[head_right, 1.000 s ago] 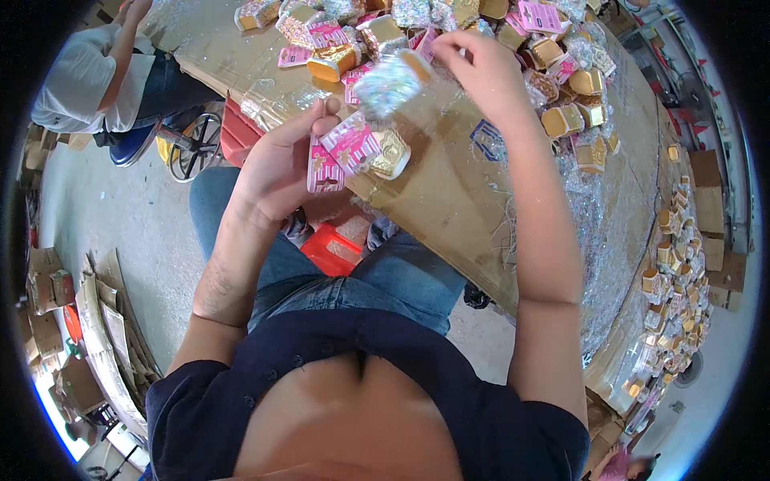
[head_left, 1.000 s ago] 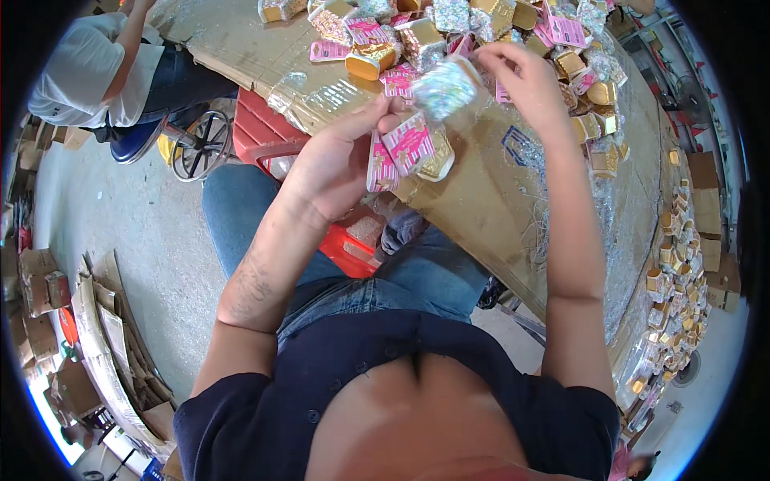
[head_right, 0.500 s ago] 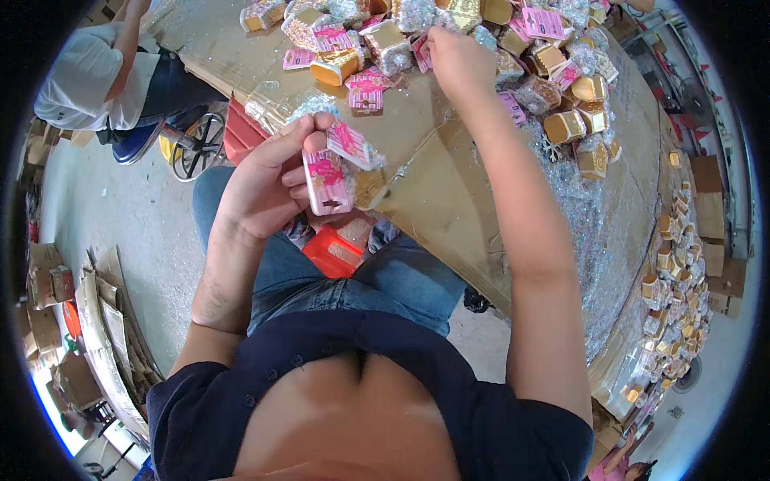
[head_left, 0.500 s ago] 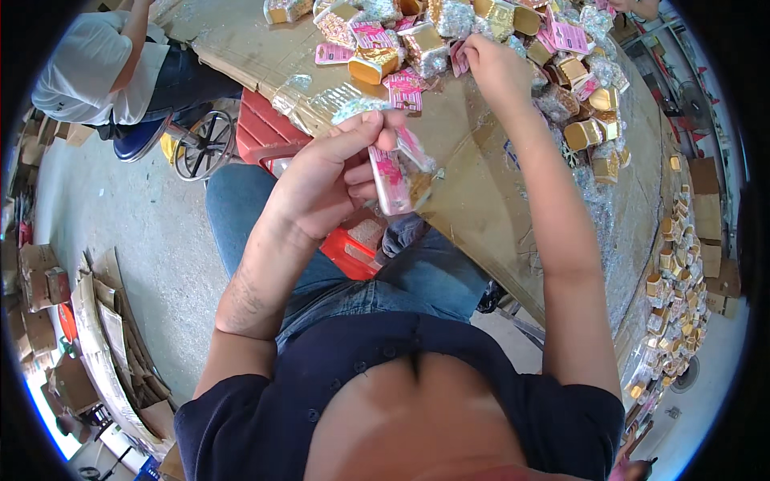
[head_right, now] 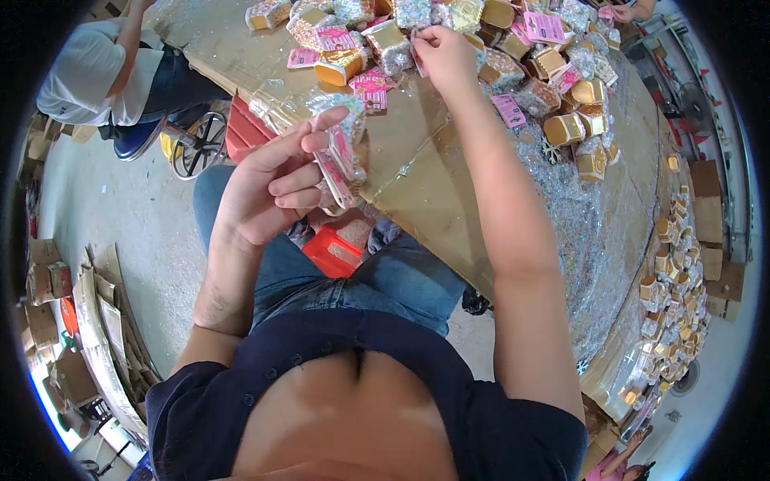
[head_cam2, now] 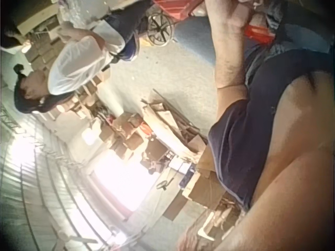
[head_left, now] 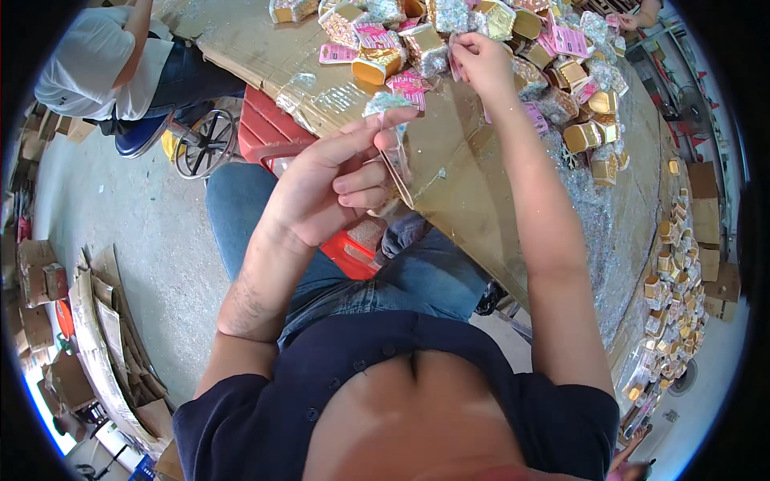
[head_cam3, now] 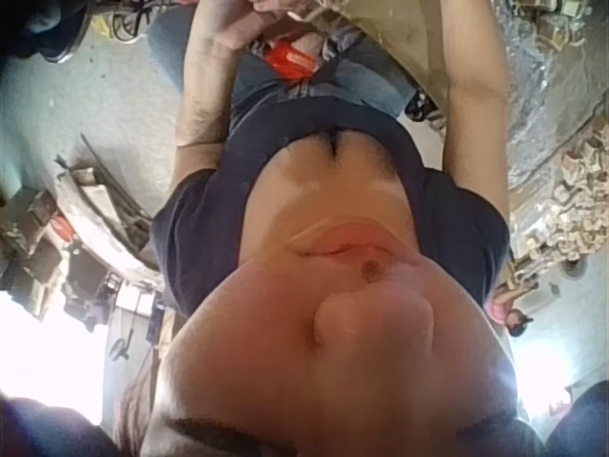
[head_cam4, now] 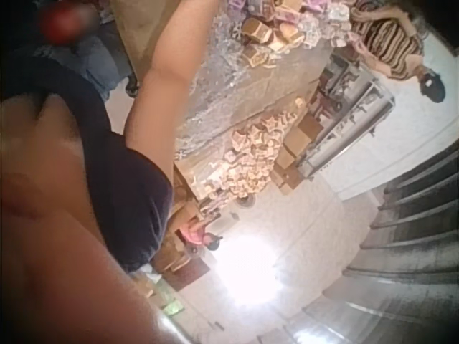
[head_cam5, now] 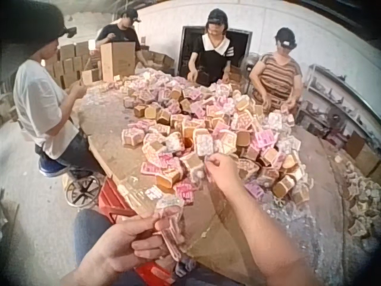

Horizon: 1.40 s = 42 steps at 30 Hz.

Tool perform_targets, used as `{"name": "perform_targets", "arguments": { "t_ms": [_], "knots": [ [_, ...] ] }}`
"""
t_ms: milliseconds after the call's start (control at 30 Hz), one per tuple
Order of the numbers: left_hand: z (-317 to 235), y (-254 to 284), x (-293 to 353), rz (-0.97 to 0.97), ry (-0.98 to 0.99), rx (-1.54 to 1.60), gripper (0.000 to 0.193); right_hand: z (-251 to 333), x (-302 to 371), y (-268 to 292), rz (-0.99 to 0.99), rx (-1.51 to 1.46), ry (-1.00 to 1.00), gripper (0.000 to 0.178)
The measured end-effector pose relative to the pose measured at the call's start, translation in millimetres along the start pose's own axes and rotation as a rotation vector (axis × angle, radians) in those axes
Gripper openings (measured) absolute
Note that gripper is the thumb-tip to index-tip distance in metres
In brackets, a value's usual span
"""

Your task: The recorder is packaging small toy houses into plastic bags and attaching product tags at an assembly table.

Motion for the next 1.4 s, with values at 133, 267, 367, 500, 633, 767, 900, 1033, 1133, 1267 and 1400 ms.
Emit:
{"name": "perform_targets", "arguments": {
  "t_ms": [133,267,367,500,633,767,900,1033,1133,1267,1400],
  "knots": [
    [1.9,3.4,5.6,-0.051,-0.006,0.046,0.037,19.1,0.5,14.2,-0.013,-0.119,0.022,0.022],
    [1.0,9.4,7.4,-0.073,-0.021,0.06,0.034,43.4,0.4,35.6,0.005,-0.734,-0.268,0.017],
    [-1.3,10.4,4.4,-0.066,-0.038,0.105,0.031,46.9,-6.3,50.2,0.238,-0.839,-0.213,0.017],
    [-2.4,6.2,2.5,-0.008,-0.039,0.078,0.031,76.9,15.2,64.0,0.218,-0.715,-0.054,0.015],
    [0.3,-1.8,-6.1,0.001,-0.007,0.048,0.031,104.5,59.3,43.9,0.342,-0.523,0.043,0.019],
    [10.3,-6.0,-11.5,-0.132,0.016,0.04,0.031,135.1,107.0,19.4,0.455,-0.352,0.25,0.025],
    [22.7,7.9,-13.4,-0.173,0.053,0.088,0.028,143.6,134.0,14.6,0.547,0.184,0.205,0.024],
    [26.2,11.3,-10.6,-0.148,0.044,0.272,0.02,169.6,156.0,8.8,0.417,0.177,0.604,0.021],
    [13.2,19.3,-0.5,-0.105,-0.04,0.281,0.019,148.8,151.1,7.1,0.627,-0.302,0.203,0.023],
    [-1.0,9.2,10.0,-0.039,-0.102,0.239,0.021,111.3,79.4,40.3,0.098,0.251,0.408,0.021],
    [-1.3,8.1,18.1,-0.136,-0.063,0.203,0.025,75.1,40.7,-1.1,0.087,0.866,0.654,0.016]
  ]
}}
Point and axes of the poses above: each hand's wrist, its own x-axis away from the middle knuckle, its own y-axis out of the back of the hand, z = x × y, the point moved 8 cm from there along -x, towards the middle knuckle, and after that the axes turned 3 degrees about y, right-handed, at the moved point
